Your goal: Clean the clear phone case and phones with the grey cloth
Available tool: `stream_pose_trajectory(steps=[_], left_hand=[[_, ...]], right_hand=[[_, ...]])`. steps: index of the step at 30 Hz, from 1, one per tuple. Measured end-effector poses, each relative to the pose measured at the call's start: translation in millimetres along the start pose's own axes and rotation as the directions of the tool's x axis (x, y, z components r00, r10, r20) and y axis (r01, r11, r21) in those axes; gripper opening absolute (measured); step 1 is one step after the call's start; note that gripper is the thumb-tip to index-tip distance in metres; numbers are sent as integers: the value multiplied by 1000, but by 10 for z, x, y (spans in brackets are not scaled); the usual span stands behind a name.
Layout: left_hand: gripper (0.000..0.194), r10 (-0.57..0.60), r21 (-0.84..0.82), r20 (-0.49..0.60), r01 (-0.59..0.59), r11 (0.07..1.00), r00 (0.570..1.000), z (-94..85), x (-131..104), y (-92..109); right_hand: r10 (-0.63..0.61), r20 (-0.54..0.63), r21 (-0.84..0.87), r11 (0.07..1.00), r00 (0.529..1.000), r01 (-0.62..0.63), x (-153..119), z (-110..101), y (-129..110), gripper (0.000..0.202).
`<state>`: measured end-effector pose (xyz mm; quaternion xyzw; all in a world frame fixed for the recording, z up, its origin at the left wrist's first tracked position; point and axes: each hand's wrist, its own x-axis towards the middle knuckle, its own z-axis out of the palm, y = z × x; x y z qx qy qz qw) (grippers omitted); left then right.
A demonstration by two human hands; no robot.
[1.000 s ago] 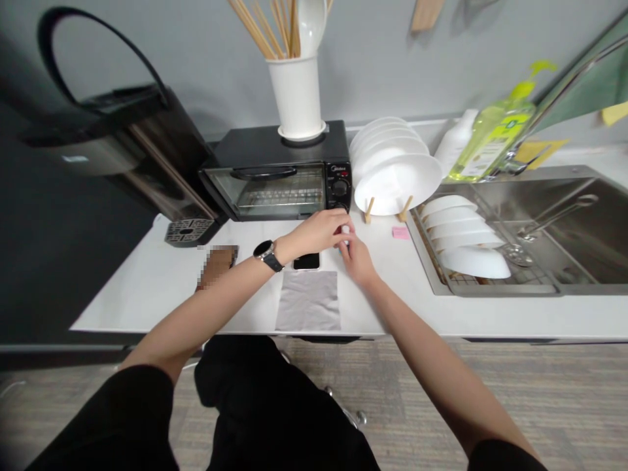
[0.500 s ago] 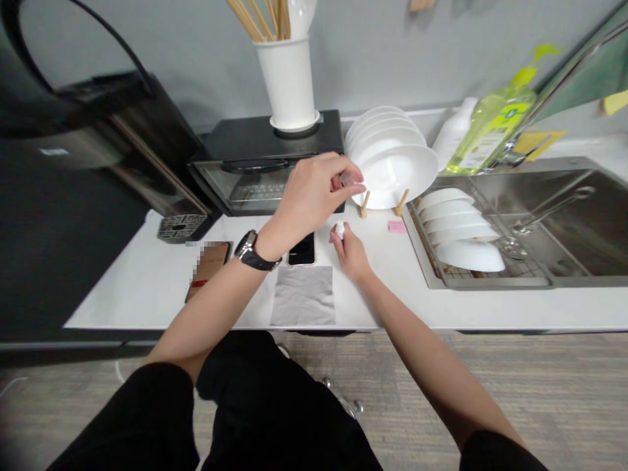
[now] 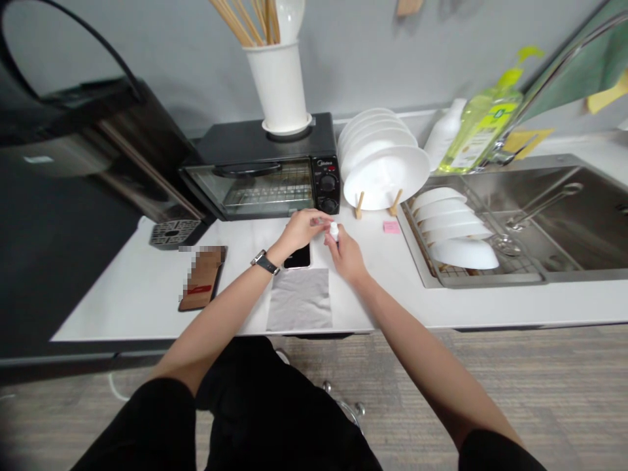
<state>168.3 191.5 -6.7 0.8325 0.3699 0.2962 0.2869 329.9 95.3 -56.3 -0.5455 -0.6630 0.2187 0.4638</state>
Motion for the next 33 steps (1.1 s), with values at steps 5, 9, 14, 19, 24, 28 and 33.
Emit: stream_pose_trajectory(steps=[5, 9, 14, 19, 24, 28, 33], left_hand=[[20, -34, -115, 113, 47, 992, 993, 93, 65, -119], [24, 109, -96, 172, -93, 991, 979, 153, 81, -166], [21, 138, -31, 201, -134, 990, 970, 205, 139, -216], [28, 158, -41, 203, -153, 987, 966, 231, 189, -247], [26, 235, 71, 223, -257, 964, 946, 201, 151, -202], [38, 183, 159, 171, -211, 965, 968, 94, 60, -112], [24, 116, 86, 33, -118, 989, 993, -194, -154, 118]], right_hand=[[7, 6, -4, 1000, 1000, -7, 11, -1, -6, 59], [12, 9, -20, 1000, 1000, -12, 11, 0, 2, 61], [11, 5, -8, 1000, 1000, -11, 11, 11, 25, 61], [14, 13, -16, 1000, 1000, -13, 19, 16, 42, 61], [2, 18, -25, 1000, 1000, -1, 22, 0, 21, 61], [-1, 19, -13, 1000, 1000, 1, 16, -3, -3, 58], [3, 17, 6, 1000, 1000, -3, 8, -13, -24, 50]])
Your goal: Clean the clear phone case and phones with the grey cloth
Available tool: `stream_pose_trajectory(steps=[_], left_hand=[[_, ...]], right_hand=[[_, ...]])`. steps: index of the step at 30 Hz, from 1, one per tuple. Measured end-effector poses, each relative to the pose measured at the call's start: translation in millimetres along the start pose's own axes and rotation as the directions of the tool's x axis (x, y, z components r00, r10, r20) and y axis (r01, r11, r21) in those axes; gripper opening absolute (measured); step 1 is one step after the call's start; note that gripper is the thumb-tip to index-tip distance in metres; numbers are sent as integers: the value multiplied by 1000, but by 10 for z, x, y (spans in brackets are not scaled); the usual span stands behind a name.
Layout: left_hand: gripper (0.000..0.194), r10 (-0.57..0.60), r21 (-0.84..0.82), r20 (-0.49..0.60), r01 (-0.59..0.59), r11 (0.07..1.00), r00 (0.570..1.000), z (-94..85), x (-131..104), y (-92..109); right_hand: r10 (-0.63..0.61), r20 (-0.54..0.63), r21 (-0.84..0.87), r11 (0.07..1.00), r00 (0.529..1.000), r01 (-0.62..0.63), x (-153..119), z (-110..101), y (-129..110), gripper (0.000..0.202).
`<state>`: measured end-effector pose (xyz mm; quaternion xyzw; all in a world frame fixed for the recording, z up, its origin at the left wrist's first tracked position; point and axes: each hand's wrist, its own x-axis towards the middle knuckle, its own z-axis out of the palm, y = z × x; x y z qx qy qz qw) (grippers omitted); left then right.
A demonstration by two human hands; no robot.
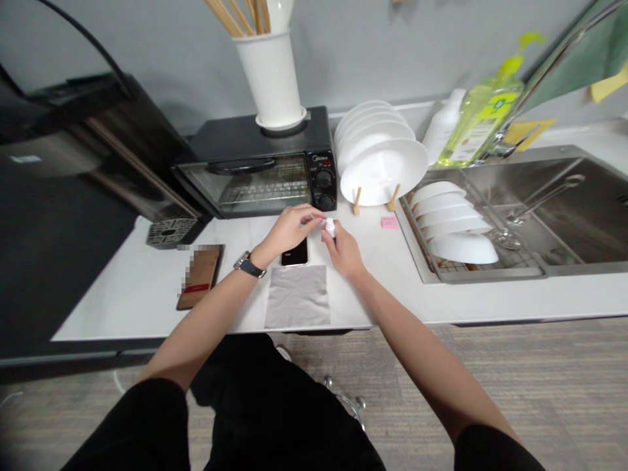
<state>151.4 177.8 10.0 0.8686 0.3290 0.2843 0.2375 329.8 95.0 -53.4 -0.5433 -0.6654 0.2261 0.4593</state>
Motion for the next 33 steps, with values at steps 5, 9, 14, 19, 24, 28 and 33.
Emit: stream_pose_trajectory(steps=[5, 9, 14, 19, 24, 28, 33], left_hand=[[29, -137, -8, -4, 137, 991, 991, -329, -696, 193], [33, -211, 105, 4, 210, 972, 977, -393, -1536, 193], [42, -62, 115, 89, 52, 992, 994, -269, -2029, 81], [57, -27, 151, 142, 6, 989, 990, -257, -2021, 14], [56, -20, 139, 127, 2, 990, 992, -276, -2039, 27], [55, -32, 122, 113, 18, 992, 993, -280, -2035, 44], [63, -33, 140, 111, 17, 990, 993, -289, -2026, 66]], right_hand=[[5, -13, -11, 1000, 1000, -5, -7, 6, 44, 42], [30, -36, -6, 1000, 999, -30, 17, 14, 108, 43], [186, -13, 378, 910, 982, -168, -18, -80, -83, 66], [338, 263, 751, 517, 904, -412, -480, -201, -570, 62], [361, 268, 760, 491, 893, -426, -871, -96, -810, 51], [327, 308, 737, 512, 894, -441, -964, 1, -777, 50], [304, 380, 752, 449, 874, -483, -1067, 21, -700, 58]])
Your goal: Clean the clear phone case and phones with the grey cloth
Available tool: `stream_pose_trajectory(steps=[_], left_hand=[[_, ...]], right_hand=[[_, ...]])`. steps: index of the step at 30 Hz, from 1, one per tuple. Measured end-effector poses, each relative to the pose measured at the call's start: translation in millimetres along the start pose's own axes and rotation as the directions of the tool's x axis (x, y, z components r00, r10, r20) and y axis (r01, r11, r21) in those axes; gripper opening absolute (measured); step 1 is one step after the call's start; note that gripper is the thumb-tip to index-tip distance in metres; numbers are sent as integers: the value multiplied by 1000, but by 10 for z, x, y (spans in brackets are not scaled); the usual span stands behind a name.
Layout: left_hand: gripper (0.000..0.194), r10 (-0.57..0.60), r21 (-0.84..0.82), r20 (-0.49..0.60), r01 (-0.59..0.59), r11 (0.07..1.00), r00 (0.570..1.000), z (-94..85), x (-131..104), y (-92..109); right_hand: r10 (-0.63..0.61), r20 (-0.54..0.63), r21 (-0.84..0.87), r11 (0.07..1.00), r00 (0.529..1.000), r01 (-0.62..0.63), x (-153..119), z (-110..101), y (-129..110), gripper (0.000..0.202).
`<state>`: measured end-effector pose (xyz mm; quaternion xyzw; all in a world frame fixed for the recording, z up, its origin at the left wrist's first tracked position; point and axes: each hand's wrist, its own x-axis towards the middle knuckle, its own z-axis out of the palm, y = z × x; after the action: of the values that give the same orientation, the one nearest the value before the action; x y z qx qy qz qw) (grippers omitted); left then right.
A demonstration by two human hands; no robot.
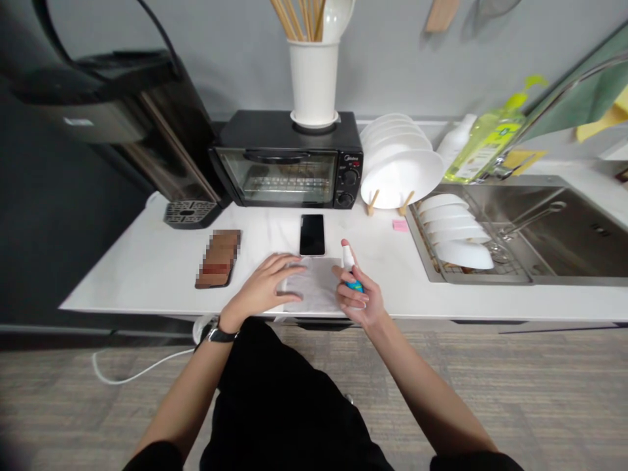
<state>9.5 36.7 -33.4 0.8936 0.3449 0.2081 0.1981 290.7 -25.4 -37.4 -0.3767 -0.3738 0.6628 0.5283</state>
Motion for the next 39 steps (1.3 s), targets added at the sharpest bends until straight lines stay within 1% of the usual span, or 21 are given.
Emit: stream_pose_trajectory(steps=[2, 4, 6, 7, 8, 10, 11, 13, 16, 19, 21, 23, 26, 31, 33, 39], left_hand=[[63, -26, 9, 11, 26, 1000, 1000, -1, -2, 7], [64, -50, 19, 29, 50, 999, 998, 0, -5, 10], [66, -68, 30, 46, 66, 997, 997, 1, -7, 10], [66, -73, 34, 53, 72, 997, 996, 0, -8, 10], [66, -76, 35, 59, 74, 997, 995, -1, -8, 11], [66, -77, 38, 71, 74, 997, 994, -4, -7, 15], [66, -75, 39, 75, 72, 997, 994, -5, -6, 19], [65, -73, 42, 79, 70, 997, 994, -3, -1, 26], [64, -83, 49, 83, 79, 996, 993, 8, 7, 27], [65, -91, 56, 62, 88, 995, 994, 20, 14, 9], [62, -78, 46, 11, 77, 996, 997, 24, 15, -6], [58, -56, 27, -46, 58, 998, 997, 21, 12, -14], [53, -51, 10, -82, 52, 999, 995, 13, 7, -6], [48, -60, -17, -94, 58, 998, 994, 10, 4, -6], [46, -60, -28, -101, 57, 998, 993, 15, 6, -16], [44, -104, -51, -78, 100, 994, 992, 30, 15, -35]], right_hand=[[-21, 13, -38, 999, 1000, 21, 1, -23, -22, 60], [-73, 26, -115, 991, 997, 76, 37, -51, -87, 63], [-148, 50, -254, 955, 988, 156, 101, -91, -182, 67], [-185, 71, -355, 914, 980, 198, 135, -115, -234, 66], [-212, 103, -470, 851, 972, 236, 168, -139, -285, 63], [-229, 200, -683, 664, 953, 303, 218, -182, -375, 58], [-224, 256, -758, 557, 940, 339, 233, -199, -408, 58], [-200, 366, -835, 360, 909, 416, 250, -220, -445, 59], [-111, 478, -867, 101, 872, 488, 261, -230, -438, 55], [-20, 526, -844, -138, 850, 519, 286, -243, -394, 51], [11, 547, -807, -259, 837, 531, 313, -256, -366, 52], [43, 554, -774, -340, 831, 534, 342, -267, -349, 52], [101, 544, -750, -384, 833, 538, 378, -270, -348, 51], [172, 532, -759, -338, 829, 557, 397, -259, -384, 47], [170, 530, -764, -329, 831, 555, 392, -260, -401, 45], [117, 503, -777, -371, 856, 508, 365, -265, -486, 50]])
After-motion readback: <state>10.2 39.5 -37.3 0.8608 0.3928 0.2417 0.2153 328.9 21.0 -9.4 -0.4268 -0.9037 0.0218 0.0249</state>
